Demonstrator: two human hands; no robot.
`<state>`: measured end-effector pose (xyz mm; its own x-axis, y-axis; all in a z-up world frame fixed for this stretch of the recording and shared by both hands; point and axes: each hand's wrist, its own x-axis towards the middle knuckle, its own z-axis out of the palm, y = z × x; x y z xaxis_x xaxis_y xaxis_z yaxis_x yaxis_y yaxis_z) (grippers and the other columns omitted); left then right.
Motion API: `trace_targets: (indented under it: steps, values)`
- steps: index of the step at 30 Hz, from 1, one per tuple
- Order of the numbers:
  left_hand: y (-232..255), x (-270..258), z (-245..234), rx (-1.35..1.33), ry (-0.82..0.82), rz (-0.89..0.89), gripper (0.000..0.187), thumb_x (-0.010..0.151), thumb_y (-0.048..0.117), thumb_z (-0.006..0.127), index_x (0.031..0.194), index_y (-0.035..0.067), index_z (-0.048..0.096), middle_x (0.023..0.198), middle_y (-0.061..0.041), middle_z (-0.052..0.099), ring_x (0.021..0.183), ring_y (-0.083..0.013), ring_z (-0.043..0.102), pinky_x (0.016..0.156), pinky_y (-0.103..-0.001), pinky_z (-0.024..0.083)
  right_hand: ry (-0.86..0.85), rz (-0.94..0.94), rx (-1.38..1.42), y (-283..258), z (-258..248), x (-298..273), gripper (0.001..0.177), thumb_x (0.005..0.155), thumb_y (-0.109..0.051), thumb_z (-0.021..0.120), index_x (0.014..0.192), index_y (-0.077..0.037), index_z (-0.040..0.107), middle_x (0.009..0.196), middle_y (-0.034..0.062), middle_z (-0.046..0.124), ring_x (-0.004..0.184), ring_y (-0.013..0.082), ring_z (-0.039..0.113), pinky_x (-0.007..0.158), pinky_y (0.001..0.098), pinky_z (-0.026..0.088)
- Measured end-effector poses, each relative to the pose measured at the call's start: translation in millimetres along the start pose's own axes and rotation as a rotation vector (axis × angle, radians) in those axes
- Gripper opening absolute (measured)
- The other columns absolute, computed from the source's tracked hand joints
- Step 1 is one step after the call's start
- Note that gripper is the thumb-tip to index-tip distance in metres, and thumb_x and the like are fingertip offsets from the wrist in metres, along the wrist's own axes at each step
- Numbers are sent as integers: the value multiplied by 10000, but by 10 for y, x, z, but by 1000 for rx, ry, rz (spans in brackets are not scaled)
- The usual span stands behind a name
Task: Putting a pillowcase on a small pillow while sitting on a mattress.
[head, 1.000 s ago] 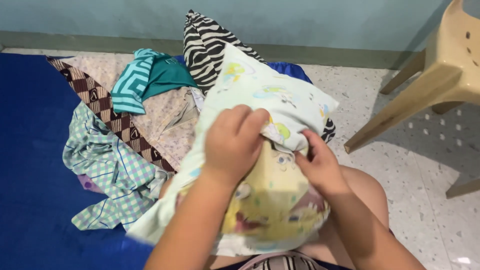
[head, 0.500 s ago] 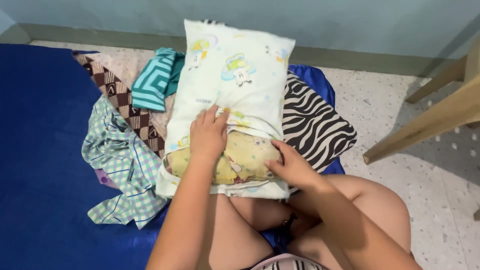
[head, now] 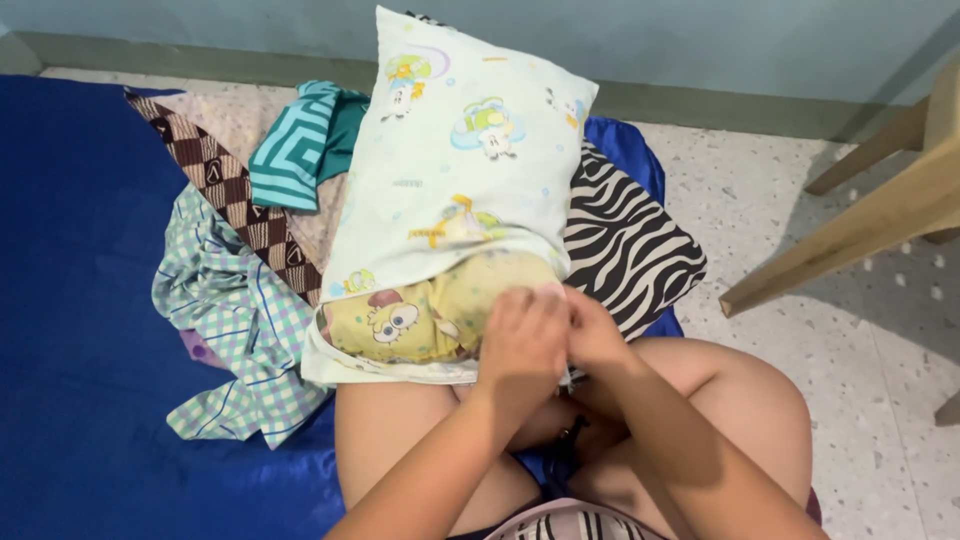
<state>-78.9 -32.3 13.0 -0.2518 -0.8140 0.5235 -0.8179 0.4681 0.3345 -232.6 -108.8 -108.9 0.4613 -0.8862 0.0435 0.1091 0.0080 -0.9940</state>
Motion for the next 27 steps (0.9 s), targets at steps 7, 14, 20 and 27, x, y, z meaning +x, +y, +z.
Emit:
trace_targets:
  steps: [7, 14, 20, 27]
  values:
    - [-572, -307, 470, 179, 117, -53, 494, 934, 206, 594, 1404, 56, 572, 1394, -101, 596, 1396, -279, 475, 1210, -476, 315, -8, -173, -540, -478, 252, 198, 449, 944, -104, 578, 1391, -72, 569, 1326, 147, 659, 1209, 272, 617, 1009, 353, 499]
    - [-743, -285, 724, 481, -68, 15, 574, 944, 244, 532, 1488, 62, 513, 1534, -43, 517, 1492, -183, 377, 1254, -382, 202, 318, -24, -1244, -861, 490, 165, 390, 887, -256, 670, 1267, -170, 686, 1233, 227, 633, 1042, 417, 635, 832, 495, 531]
    - [-828, -166, 859, 515, -153, -11, 600, 949, 259, 495, 1508, 41, 478, 1567, -57, 472, 1507, -187, 331, 1253, -381, 170, 439, -395, -848, -332, 226, 297, 279, 975, -131, 626, 1246, -87, 668, 1117, 200, 702, 965, 344, 690, 831, 404, 558]
    - [-1033, 80, 1040, 584, -355, 37, 521, 952, 285, 468, 1404, 38, 545, 1523, -129, 504, 1482, -260, 342, 1251, -394, 170, 365, -35, -429, -782, 490, -24, 158, 1011, -115, 590, 1138, -68, 673, 774, 53, 629, 678, 124, 543, 629, 275, 468]
